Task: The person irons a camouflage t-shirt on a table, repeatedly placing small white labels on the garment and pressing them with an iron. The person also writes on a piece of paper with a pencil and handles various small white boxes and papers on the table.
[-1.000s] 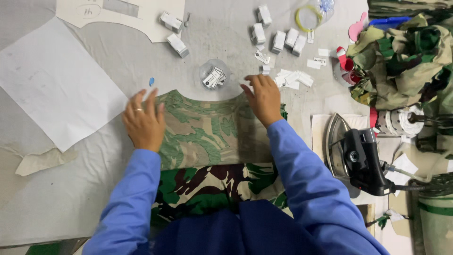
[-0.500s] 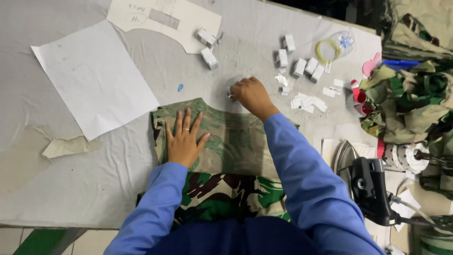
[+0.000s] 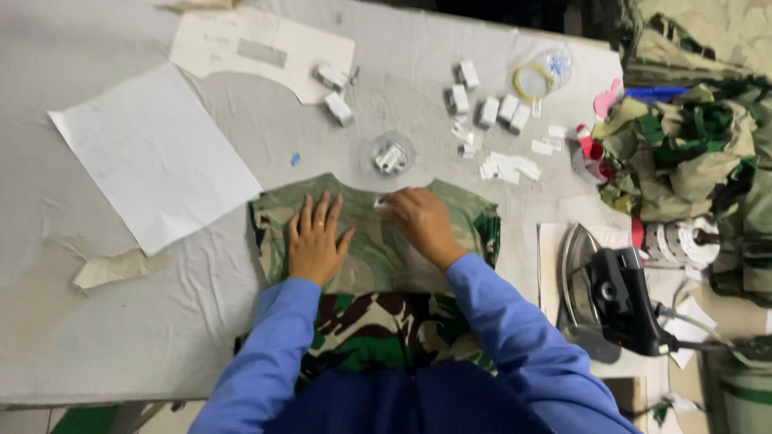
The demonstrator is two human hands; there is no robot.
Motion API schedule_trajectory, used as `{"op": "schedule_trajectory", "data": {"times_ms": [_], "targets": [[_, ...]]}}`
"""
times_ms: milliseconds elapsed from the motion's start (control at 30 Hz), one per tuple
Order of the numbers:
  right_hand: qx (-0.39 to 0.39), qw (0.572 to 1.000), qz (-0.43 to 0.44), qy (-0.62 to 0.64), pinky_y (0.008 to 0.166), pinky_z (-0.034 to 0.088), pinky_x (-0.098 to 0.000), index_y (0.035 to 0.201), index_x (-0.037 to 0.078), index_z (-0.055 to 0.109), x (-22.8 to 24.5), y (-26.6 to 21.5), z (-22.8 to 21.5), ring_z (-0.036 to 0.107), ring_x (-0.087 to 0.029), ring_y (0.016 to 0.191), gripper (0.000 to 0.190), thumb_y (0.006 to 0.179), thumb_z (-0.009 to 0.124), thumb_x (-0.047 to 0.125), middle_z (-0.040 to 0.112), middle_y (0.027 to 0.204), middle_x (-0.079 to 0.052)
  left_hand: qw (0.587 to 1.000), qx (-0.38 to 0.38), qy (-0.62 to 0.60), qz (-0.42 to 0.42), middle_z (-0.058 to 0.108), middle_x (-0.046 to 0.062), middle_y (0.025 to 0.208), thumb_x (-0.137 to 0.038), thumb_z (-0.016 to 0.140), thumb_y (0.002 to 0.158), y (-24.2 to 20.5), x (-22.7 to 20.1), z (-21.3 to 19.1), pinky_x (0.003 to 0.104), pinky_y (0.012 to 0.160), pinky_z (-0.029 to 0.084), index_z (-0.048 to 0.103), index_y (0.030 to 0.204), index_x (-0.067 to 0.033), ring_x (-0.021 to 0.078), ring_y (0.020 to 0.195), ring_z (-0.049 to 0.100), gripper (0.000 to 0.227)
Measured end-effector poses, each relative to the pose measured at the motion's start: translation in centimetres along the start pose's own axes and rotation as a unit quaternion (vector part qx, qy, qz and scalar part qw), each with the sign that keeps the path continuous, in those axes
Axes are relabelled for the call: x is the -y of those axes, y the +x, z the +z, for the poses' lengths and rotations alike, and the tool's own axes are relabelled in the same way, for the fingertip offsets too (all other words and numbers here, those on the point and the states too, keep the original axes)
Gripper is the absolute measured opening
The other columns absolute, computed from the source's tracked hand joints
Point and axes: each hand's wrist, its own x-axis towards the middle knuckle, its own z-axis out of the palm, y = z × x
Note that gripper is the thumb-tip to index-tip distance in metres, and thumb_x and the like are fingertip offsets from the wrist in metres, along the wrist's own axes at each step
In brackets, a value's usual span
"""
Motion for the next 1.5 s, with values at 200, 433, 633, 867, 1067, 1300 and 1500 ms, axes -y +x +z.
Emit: {"op": "schedule_trajectory", "data": {"times_ms": [200,433,633,867,1067,1300,1500], "targets": [[-0.006,0.991,0.136,0.016,0.079,0.051,-0.0392,0.102,0.013,0.065,1.0,-9.8,2.7,0.063,-0.029,0.089,0.029,0.083,0.076,0.032,0.062,0.092,-0.007,0.999,-0.047,0.019,-0.015,0.046,0.005,0.128,-0.045,0.056,0.095,-1.8,-0.1,0.9,0.042,0.096,0.04,0.045,0.14,-0.019,0.0251,0.118,0.048,0.053],[0.033,0.962,0.269,-0.008,0.078,0.043,-0.0446,0.089,0.012,0.054,1.6,-9.0,2.5,0.056,-0.035,0.09,0.056,0.072,0.076,0.061,0.051,0.089,-0.008,0.978,0.121,-0.088,-0.148,0.023,0.015,0.157,-0.054,0.057,0.091,-3.1,-2.6,-2.4,0.069,0.111,0.012,0.03,0.15,-0.0128,0.0377,0.146,0.018,0.077],[0.053,0.946,0.32,0.018,0.085,0.041,-0.0434,0.09,0.012,0.052,0.7,-7.2,2.2,0.054,-0.035,0.098,0.06,0.067,0.08,0.059,0.052,0.094,-0.01,0.96,0.165,-0.136,-0.18,0.001,0.017,0.163,-0.059,0.061,0.088,-1.0,-3.9,-3.9,0.073,0.108,-0.004,0.013,0.157,-0.0133,0.0405,0.149,-0.002,0.096],[0.089,0.938,0.333,0.038,0.085,0.039,-0.0433,0.093,0.016,0.052,-0.3,-7.2,2.3,0.054,-0.034,0.1,0.06,0.063,0.082,0.058,0.052,0.096,-0.008,0.96,0.162,-0.107,-0.2,0.003,0.015,0.163,-0.068,0.061,0.077,-0.5,-4.3,-3.0,0.073,0.106,-0.006,0.012,0.157,-0.0152,0.0376,0.15,-0.002,0.108],[0.079,0.935,0.343,0.043,0.082,0.039,-0.0431,0.092,0.015,0.052,-0.5,-7.3,2.3,0.054,-0.034,0.096,0.059,0.065,0.082,0.058,0.051,0.094,-0.008,0.963,0.148,-0.109,-0.196,0.002,0.014,0.164,-0.065,0.065,0.075,-0.6,-4.1,-2.9,0.072,0.106,-0.007,0.012,0.158,-0.0168,0.0366,0.15,-0.002,0.11],[0.082,0.935,0.339,0.061,0.082,0.038,-0.0429,0.091,0.014,0.051,-0.4,-7.1,2.2,0.053,-0.034,0.096,0.059,0.067,0.08,0.061,0.05,0.093,-0.008,0.955,0.161,-0.137,-0.208,-0.001,0.013,0.163,-0.062,0.066,0.076,-0.2,-4.3,-3.5,0.072,0.106,-0.009,0.012,0.157,-0.0175,0.0361,0.15,-0.005,0.108],[0.086,0.945,0.312,0.052,0.083,0.042,-0.0449,0.096,0.013,0.051,-0.5,-7.6,0.1,0.056,-0.034,0.099,0.055,0.075,0.077,0.057,0.053,0.096,-0.01,0.948,0.17,-0.136,-0.233,-0.004,0.015,0.163,-0.059,0.066,0.079,-0.1,-5.0,-3.3,0.074,0.106,-0.007,0.008,0.157,-0.0166,0.0397,0.148,-0.009,0.106]]}}
